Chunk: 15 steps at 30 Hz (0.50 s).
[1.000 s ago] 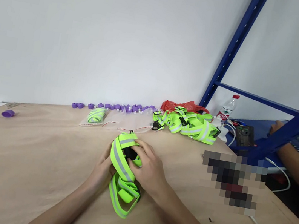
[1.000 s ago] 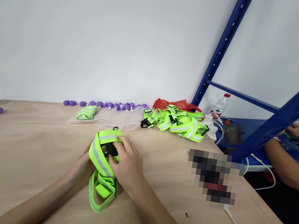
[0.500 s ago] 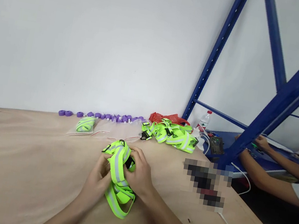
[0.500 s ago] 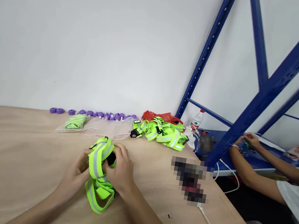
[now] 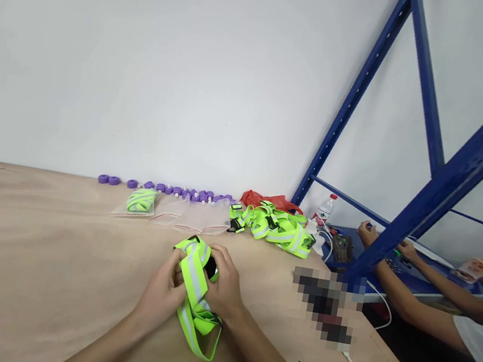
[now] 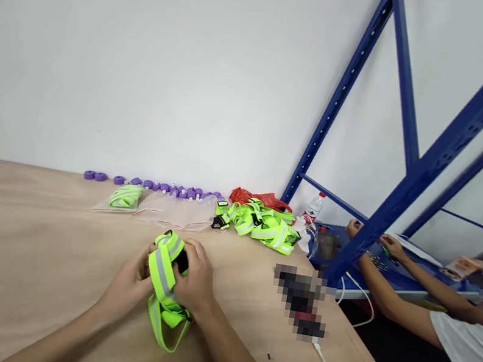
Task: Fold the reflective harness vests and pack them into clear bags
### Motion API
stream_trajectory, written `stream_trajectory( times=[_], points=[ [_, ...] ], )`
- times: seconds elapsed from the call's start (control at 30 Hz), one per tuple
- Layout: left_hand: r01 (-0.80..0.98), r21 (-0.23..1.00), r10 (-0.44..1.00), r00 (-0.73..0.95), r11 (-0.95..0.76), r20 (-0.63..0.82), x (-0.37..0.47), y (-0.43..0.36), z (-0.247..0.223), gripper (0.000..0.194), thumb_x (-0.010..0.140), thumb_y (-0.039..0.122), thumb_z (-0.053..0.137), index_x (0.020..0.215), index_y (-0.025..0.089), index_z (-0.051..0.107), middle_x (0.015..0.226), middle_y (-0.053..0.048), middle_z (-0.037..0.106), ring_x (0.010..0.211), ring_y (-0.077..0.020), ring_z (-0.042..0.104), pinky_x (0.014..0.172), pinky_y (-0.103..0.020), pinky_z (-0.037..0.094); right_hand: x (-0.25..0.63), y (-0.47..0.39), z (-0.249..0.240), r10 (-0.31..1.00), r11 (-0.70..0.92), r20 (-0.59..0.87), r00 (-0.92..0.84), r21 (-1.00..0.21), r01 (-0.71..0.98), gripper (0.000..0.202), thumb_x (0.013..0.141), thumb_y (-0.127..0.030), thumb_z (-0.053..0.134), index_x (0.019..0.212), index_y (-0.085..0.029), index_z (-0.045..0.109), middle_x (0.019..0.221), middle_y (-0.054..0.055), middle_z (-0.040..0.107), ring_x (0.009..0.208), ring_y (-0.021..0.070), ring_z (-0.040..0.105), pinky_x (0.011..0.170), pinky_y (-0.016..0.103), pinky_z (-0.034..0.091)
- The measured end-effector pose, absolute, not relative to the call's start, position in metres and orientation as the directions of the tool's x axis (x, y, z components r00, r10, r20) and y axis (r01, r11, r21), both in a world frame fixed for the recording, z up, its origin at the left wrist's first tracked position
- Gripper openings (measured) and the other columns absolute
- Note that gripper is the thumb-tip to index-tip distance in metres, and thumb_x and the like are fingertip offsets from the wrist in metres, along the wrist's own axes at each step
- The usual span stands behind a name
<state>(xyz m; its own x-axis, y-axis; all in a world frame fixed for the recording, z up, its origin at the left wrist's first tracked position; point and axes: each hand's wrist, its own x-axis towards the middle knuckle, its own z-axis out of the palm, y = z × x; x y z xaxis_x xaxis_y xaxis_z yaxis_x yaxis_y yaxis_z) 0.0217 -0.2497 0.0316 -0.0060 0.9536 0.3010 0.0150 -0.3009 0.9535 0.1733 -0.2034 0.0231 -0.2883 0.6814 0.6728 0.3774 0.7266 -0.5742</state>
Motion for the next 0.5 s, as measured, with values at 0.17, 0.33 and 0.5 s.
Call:
stream_trajectory(
  times=[0.17,0.33,0.5],
  points=[
    [-0.029,0.967,0.964,-0.09,-0.253,0.249,0.015,-0.247,0.034,0.022,0.07,0.023,0.067,0.09,0.02,0.057,0.076,0.003,0.062,0.069,-0.0168,0.059,0.061,-0.024,0.047,0.174,-0.195,0.013,0.701,0.712,0.641,-0.311,-0.618,0.333,0.032,0.081,-0.019,0.062,0.113,-0.022,0.065,0.12,0.011,0.065,0.116,0.0239,0.06,0.102,0.039,0.048],
    [-0.049,0.979,0.972,-0.132,-0.2,0.192,0.006,-0.244,0.034,0.022,0.071,0.026,0.069,0.085,0.021,0.054,0.074,0.003,0.062,0.068,-0.0174,0.06,0.057,-0.024,0.049,0.18,-0.188,0.008,0.786,0.614,0.522,-0.331,-0.725,0.312,0.032,0.079,-0.023,0.065,0.112,-0.021,0.064,0.117,0.01,0.067,0.112,0.0239,0.062,0.1,0.04,0.048],
    [-0.072,0.963,0.944,-0.228,-0.261,0.239,-0.012,-0.239,0.046,0.023,0.073,0.03,0.069,0.087,0.021,0.054,0.074,0.002,0.065,0.065,-0.018,0.063,0.056,-0.026,0.052,0.192,-0.186,0.013,0.858,0.477,0.388,-0.336,-0.844,0.244,0.012,0.078,-0.029,0.069,0.083,-0.019,0.065,0.081,0.0,0.065,0.079,0.0178,0.06,0.074,0.029,0.049]
  ],
)
